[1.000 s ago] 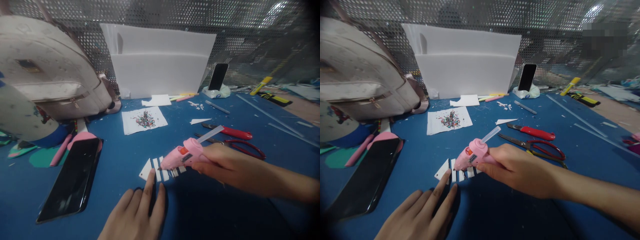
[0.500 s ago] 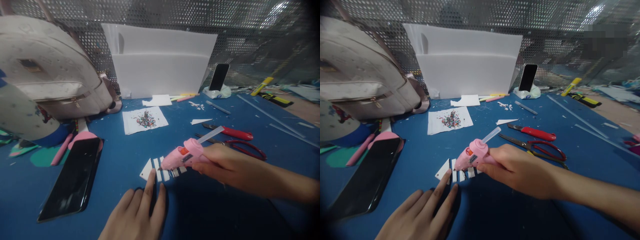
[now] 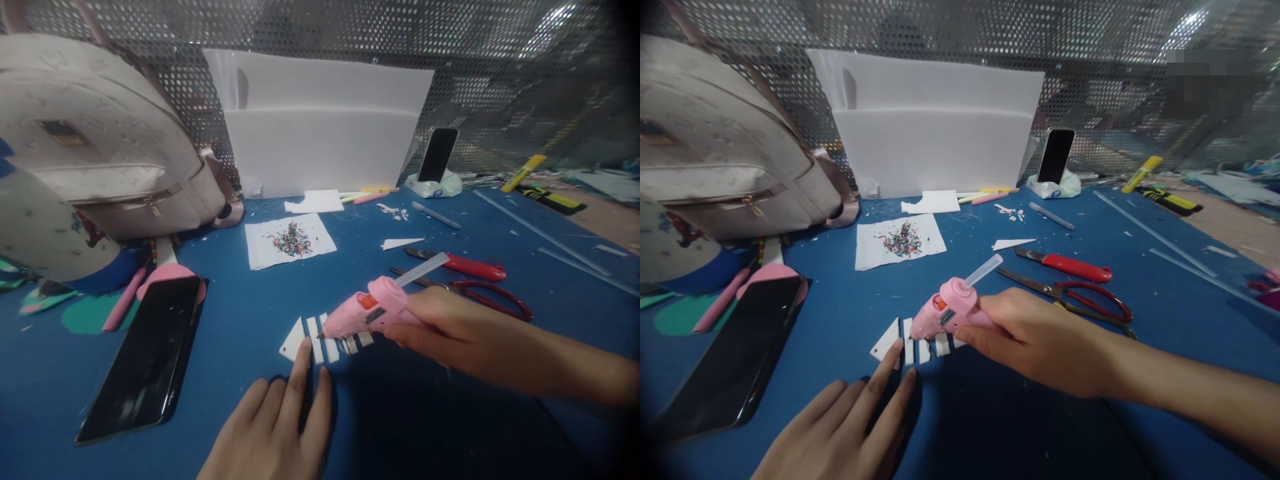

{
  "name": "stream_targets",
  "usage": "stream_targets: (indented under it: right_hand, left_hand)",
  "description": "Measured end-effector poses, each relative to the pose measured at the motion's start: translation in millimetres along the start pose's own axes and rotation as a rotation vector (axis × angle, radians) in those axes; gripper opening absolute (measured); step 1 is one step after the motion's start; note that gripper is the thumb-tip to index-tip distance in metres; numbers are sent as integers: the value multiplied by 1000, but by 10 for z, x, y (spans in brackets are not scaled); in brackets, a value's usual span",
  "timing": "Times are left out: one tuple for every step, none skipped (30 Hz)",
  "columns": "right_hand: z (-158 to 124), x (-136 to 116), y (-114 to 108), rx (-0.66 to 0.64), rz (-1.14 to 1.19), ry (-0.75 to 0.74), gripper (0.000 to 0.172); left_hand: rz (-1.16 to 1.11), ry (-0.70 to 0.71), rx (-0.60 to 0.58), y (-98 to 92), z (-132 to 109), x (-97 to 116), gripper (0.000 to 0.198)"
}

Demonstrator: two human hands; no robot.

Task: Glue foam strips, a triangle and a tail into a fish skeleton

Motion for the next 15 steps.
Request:
stream_targets:
  right_hand:
    - [0, 4, 1, 4, 7, 1, 41]
    - [-1, 7, 2, 4, 11, 1, 40]
    - [-2, 10, 3, 5, 12, -2, 40]
    - [-3, 12, 6, 1, 9, -4, 40]
    - [-4, 12, 8, -7, 4, -5, 40]
    - [-5, 11, 10, -13, -2, -4, 40]
    - [-6, 9, 11, -14, -8, -2, 40]
    - [-7, 5, 10, -10, -12, 2, 41]
    - [-7, -1, 8, -8, -15, 7, 41]
    - [-7, -9, 4, -8, -16, 11, 42]
    - [-6, -17, -2, -7, -15, 14, 42]
    - [-4, -27, -10, -8, -13, 17, 43]
    - [-2, -35, -17, -12, -9, 16, 44]
    - [-1, -42, -25, -15, -4, 13, 44]
    - [0, -47, -31, -16, 2, 10, 44]
  left_hand:
    - [1, 1, -3, 2, -1, 2, 38]
    - [0, 5, -4, 3, 0, 4, 39]
    - [0, 3, -9, 6, 2, 5, 39]
    - [1, 1, -10, 8, 4, 5, 39]
    - [3, 0, -16, 10, 7, 5, 39]
    - [4, 1, -18, 13, 10, 5, 39]
    - [5, 2, -18, 16, 12, 5, 38]
    - [6, 4, -16, 19, 14, 3, 38]
    - [7, 7, -17, 23, 14, 1, 38]
    - [7, 9, -13, 27, 13, -1, 37]
    - [6, 10, -10, 30, 12, -3, 37]
    - [7, 10, -5, 31, 10, -6, 37]
    - [5, 11, -1, 32, 8, -8, 37]
    - [2, 9, 7, 30, 5, -10, 37]
    - [1, 4, 10, 27, 3, -12, 37]
Point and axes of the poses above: each hand's wrist, its own z-axis towards the middle knuckle, its own y-axis out of the palm, x = y × z, the point moved 1 cm from there along z, towards the middle knuckle, and after that the axes turned 1 degree about x, right-handed, at the moved point
